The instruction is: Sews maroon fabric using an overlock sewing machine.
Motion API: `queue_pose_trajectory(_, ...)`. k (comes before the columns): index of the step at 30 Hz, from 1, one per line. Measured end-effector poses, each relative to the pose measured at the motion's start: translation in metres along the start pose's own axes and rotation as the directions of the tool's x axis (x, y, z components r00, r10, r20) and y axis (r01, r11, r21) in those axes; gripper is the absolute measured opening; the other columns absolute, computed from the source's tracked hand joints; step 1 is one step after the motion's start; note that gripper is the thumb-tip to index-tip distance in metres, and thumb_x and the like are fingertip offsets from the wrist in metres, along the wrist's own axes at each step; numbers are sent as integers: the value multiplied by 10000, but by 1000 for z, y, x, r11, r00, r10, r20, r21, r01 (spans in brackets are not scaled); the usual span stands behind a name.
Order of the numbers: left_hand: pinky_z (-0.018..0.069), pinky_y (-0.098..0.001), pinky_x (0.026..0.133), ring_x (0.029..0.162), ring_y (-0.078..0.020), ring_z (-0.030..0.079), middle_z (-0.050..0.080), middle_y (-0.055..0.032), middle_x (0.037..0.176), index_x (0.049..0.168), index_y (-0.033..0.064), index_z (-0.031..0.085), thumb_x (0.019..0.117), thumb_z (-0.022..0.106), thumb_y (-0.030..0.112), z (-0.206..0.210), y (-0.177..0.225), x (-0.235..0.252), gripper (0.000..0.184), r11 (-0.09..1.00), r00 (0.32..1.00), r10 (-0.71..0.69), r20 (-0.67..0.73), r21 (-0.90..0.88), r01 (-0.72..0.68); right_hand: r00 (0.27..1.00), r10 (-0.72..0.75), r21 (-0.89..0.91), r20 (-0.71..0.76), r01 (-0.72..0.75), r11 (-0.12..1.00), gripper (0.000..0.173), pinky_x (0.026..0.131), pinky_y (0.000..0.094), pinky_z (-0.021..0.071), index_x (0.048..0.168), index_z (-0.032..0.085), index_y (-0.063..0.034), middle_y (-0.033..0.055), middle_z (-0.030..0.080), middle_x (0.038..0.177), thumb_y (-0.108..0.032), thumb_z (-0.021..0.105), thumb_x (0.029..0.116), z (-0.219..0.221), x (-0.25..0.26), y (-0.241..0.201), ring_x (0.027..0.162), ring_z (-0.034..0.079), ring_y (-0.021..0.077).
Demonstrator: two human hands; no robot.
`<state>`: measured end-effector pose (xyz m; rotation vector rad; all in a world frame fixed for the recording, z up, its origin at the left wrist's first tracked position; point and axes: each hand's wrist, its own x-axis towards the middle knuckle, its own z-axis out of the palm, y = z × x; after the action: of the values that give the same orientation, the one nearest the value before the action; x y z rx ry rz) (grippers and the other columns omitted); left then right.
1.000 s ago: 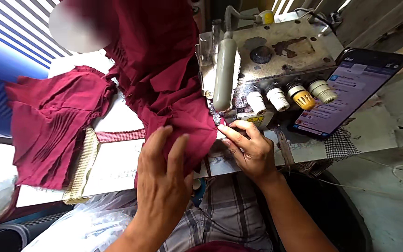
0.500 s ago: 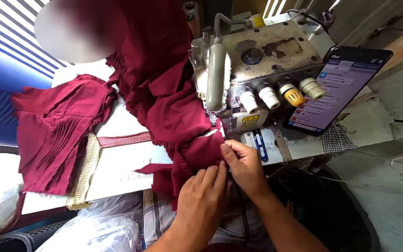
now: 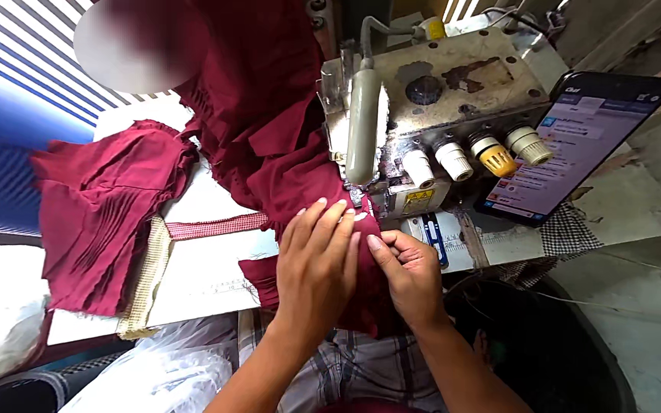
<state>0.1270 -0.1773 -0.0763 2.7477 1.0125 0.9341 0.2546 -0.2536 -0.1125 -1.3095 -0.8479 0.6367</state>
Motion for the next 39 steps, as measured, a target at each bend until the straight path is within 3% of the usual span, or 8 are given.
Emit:
queue_pose_trajectory(4, 458, -424, 1097, 1293, -222, 605, 732, -12, 1256, 1112, 136, 798, 1009, 608, 252, -2, -6, 3, 246, 1000, 1000, -3, 4, -29, 3, 999, -29, -44, -30, 28, 999, 132, 617, 175, 563, 905, 732, -10, 10, 717, 746, -91, 653, 973, 0, 0, 0, 657, 662, 24)
queue_pose_trajectory(14, 454, -414, 1109, 1283, -219, 607, 718, -18, 1277, 1112, 136, 802, 1004, 606, 232, -1, -25, 21, 244, 991, 1000, 20, 22, -129, -17, 995, 1, -77, -101, -9, 997, 130, 525, 160, 518, 876, 749, -31, -7, 700, 678, -131, 712, 951, 9, 6, -3, 566, 621, 10)
queue_pose_trajectory(18, 425, -463, 1103, 1305, -258, 566, 696, -41, 1297, 1118, 128, 789, 993, 641, 265, -9, -6, 15, 237, 1000, 1000, 0, -27, -17, 0, 992, 20, -3, -124, -20, 1000, 90, 599, 204, 606, 960, 730, 15, 45, 751, 759, -70, 726, 931, 12, 1, -5, 645, 709, 72)
queue_pose_trajectory(21, 436, -455, 1108, 1250, -229, 624, 729, -16, 1254, 1128, 131, 796, 1011, 605, 312, -3, 5, 3, 288, 997, 999, -38, -8, 65, 38, 989, -45, 26, -144, 50, 998, 198, 637, 227, 625, 1073, 599, 12, 68, 765, 810, 28, 708, 908, 12, -2, -7, 697, 741, 107)
queue_pose_trajectory(24, 395, -492, 1176, 1305, -238, 603, 696, -38, 1330, 1203, 109, 770, 1027, 572, 276, 4, 2, -2, 313, 999, 999, -44, 15, 18, 44, 974, -178, -88, -137, 167, 982, 191, 754, 244, 645, 1112, 693, 76, 92, 771, 947, 36, 681, 925, 12, -2, -2, 815, 746, 106)
queue_pose_trajectory(26, 382, -499, 1187, 1324, -232, 590, 685, -34, 1352, 1223, 110, 762, 1024, 567, 256, 5, -2, -1, 314, 999, 999, -37, 15, -7, 37, 967, -223, -205, -120, 196, 959, 197, 795, 230, 634, 1110, 747, 62, 109, 776, 1018, 3, 658, 945, 12, -1, 0, 881, 746, 97)
queue_pose_trajectory(32, 359, -511, 1205, 1341, -212, 577, 672, -29, 1372, 1245, 99, 746, 1025, 553, 247, 3, -15, 5, 328, 998, 999, 8, 43, -67, -5, 966, -235, -336, -104, 188, 923, 231, 737, 171, 602, 1141, 756, 41, 96, 780, 1000, -30, 643, 952, 17, -1, -5, 812, 721, 38)
queue_pose_trajectory(39, 363, -512, 1199, 1303, -211, 600, 687, -43, 1334, 1222, 96, 752, 1017, 571, 246, 2, -40, 19, 311, 972, 992, 117, 50, -210, -104, 968, -241, -359, -66, 203, 911, 257, 732, 155, 580, 1176, 758, 3, 68, 781, 1022, -57, 638, 957, 18, 3, -6, 809, 701, 12)
